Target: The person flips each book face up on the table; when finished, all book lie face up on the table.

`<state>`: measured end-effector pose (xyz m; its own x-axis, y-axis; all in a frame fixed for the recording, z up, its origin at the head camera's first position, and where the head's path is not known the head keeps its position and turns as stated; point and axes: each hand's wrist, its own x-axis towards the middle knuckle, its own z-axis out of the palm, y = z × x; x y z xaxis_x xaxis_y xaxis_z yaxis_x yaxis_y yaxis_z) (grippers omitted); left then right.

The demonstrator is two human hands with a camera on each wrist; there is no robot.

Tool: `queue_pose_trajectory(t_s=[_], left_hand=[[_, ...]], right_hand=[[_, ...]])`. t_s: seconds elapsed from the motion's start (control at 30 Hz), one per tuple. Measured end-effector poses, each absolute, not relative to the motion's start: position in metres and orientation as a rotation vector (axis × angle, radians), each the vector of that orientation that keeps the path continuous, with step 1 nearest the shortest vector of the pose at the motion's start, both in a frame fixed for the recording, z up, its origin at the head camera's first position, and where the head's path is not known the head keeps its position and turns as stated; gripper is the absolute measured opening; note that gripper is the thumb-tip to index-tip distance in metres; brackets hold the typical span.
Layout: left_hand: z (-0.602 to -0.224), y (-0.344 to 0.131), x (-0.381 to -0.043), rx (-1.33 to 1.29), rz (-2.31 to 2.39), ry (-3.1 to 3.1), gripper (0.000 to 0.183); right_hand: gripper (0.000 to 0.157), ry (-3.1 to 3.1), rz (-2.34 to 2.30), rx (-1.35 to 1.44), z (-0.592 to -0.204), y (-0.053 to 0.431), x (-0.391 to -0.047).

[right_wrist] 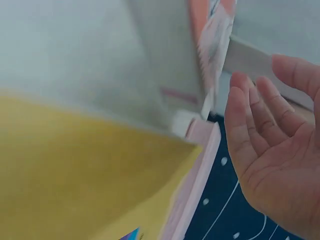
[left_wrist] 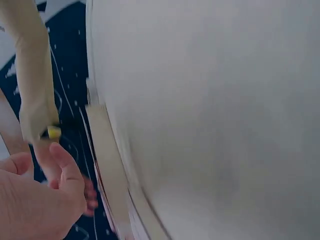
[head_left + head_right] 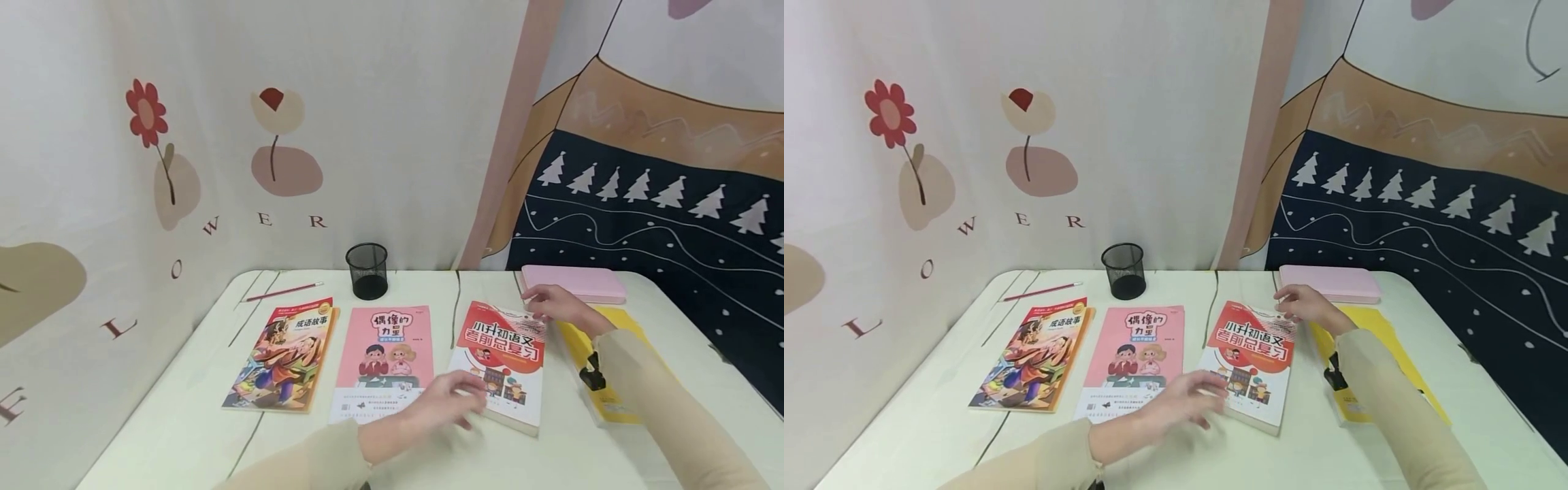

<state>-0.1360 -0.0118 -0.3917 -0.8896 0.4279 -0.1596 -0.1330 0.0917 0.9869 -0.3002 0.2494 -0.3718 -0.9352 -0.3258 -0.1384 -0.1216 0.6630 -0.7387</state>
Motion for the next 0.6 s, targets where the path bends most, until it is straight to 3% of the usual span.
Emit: queue_pose_trajectory(t_s=[0.27, 0.6], left_hand=[[-0.397, -0.039, -0.166, 0.285, 1.645, 2.376, 0.032], [-0.405, -0.053, -0.177, 0.254, 1.558, 2.377, 0.040]], right_hand=[[0.044, 2.613, -1.126, -0.248, -0.379, 0.265, -0.289], [0.052, 2.509, -1.156, -0.211, -0.392, 0.271, -0.284]])
